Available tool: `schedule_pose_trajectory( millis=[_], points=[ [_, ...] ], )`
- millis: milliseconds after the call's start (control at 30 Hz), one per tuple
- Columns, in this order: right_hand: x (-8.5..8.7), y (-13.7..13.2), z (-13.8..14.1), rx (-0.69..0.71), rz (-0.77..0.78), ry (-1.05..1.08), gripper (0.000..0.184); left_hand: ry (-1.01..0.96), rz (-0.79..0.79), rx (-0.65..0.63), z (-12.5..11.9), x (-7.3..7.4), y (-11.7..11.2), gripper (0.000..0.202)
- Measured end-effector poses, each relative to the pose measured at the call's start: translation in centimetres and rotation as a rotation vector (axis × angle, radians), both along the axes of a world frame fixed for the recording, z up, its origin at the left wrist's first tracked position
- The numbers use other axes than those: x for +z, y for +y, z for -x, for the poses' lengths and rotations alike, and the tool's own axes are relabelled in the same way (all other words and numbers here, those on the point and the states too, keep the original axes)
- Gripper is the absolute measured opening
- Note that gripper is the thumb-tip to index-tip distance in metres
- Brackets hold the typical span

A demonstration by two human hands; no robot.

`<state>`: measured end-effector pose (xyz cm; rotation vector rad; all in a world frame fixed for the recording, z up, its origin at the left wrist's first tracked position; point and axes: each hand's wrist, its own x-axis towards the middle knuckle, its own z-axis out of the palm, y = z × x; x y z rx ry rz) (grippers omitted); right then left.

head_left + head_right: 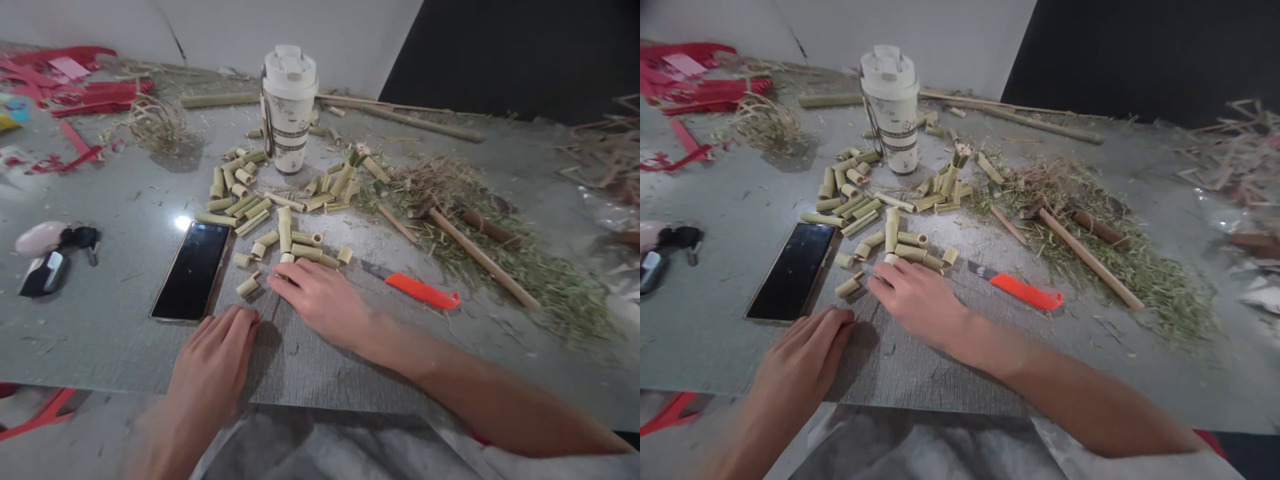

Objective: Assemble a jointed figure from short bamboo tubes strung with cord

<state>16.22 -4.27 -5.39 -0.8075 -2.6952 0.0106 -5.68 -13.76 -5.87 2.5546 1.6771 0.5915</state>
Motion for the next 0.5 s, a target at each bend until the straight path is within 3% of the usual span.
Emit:
schedule_pose_trajectory(
  millis=[500],
  points=[
    [0.0, -0.1, 0.1, -0.001, 0.008, -0.014, 0.032, -0.057, 0.083, -0.005, 0.7, 0.2, -1.5, 0.020]
  ],
)
